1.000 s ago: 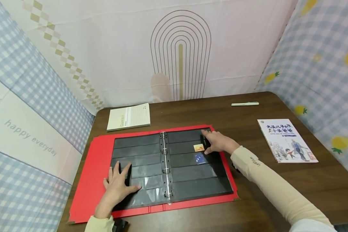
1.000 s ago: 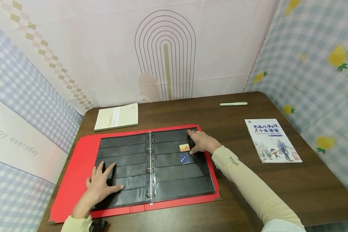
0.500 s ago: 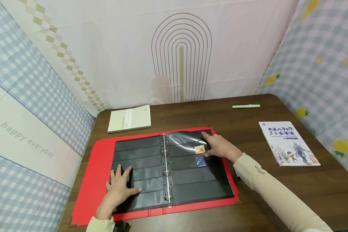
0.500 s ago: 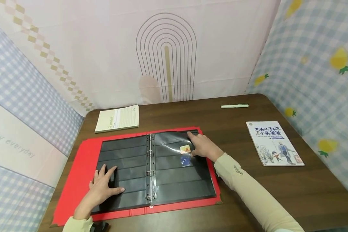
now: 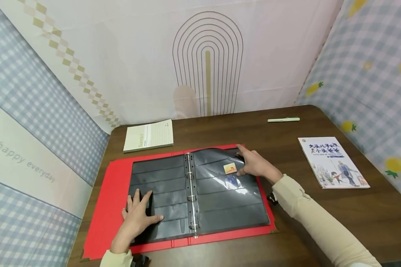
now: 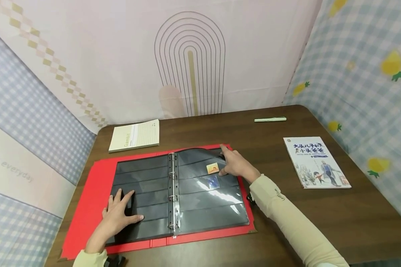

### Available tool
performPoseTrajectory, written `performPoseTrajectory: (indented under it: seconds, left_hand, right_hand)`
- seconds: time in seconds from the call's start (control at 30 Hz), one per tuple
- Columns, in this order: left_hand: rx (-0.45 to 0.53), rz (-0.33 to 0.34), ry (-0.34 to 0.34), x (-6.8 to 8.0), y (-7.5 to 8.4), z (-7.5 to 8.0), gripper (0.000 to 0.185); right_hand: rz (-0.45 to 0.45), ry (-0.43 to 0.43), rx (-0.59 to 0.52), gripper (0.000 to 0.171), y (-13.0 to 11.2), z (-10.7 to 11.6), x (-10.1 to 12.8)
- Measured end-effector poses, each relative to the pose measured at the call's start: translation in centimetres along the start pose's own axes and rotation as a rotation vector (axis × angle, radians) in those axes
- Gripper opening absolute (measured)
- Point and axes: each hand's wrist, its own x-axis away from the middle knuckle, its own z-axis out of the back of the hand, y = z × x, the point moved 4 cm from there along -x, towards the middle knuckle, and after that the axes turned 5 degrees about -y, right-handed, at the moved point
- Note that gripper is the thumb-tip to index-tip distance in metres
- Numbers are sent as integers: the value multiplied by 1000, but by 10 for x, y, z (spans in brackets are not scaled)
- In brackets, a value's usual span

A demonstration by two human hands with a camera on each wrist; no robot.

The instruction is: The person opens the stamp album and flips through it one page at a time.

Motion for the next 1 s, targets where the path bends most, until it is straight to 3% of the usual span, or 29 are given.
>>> performPoseTrajectory:
  seconds: [0.2,0.43,0.57,0.73,0.87,1.0]
  left_hand:
    - [-8,-15,11,-1,0,1,97]
    - [-14,-16,13,0,0,0,97]
    - [-27,-14,17,0,1,1,96]
    - [-37,-6,9,0,1,2,96]
    - [-38,-2,8,1,2,1,95]
    - [-30,-5,14,2,2,1,95]
  right_hand:
    - [-25,89,-56,107,6,5,-3]
    - [82,126,-74,94,16,10,-2]
    - [130,138,-92,95,17,11,4]
    - [132,141,-185,103,18,13,10]
    - [56,135,-344,110,21,14,10]
    - [-37,116,-516,100,20,19,9]
